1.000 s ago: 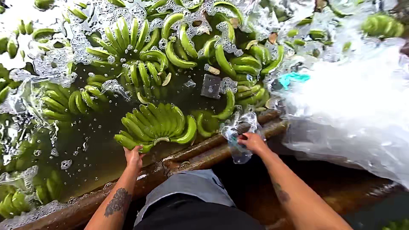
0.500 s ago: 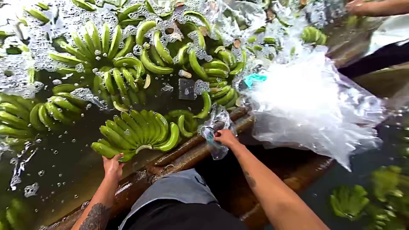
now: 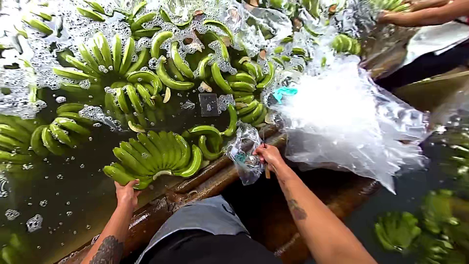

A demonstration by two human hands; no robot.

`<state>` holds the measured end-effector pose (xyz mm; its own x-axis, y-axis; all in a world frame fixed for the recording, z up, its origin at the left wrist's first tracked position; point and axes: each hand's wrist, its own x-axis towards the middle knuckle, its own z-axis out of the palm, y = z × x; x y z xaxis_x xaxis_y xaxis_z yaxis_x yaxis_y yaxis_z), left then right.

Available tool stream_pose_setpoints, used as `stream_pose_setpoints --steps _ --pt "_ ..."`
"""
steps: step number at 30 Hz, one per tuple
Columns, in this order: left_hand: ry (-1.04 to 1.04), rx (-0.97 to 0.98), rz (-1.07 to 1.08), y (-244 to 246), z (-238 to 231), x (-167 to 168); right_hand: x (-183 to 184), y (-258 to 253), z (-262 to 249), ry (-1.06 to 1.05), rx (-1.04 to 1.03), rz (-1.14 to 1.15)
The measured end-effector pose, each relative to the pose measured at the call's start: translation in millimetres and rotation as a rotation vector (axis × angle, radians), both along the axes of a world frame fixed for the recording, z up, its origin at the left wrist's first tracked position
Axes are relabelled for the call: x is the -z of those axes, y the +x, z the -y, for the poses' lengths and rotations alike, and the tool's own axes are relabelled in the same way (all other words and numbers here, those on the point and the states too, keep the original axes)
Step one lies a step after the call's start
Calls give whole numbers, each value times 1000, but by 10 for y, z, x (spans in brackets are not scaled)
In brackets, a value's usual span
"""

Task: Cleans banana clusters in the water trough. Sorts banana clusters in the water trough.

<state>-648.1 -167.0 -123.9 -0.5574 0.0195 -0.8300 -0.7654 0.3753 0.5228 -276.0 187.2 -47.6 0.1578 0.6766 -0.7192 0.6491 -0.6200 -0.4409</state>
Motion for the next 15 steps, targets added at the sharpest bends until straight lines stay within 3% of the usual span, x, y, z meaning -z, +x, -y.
stream_pose_setpoints --steps 3,6,10,13,15 --pt "-1 -20 3 -12 6 -7 -10 -336 31 -75 64 -156" --pt "-2 -30 -1 -9 16 -4 0 -867 123 -168 -133 -213" --pt "-4 -38 -2 -3 18 -12 103 -1712 231 -217 -579 -257" --pt "0 -32 -8 17 12 -57 205 -2392 304 -14 -1120 97" --pt "6 -43 -10 9 17 -53 225 -2808 421 43 -1374 263"
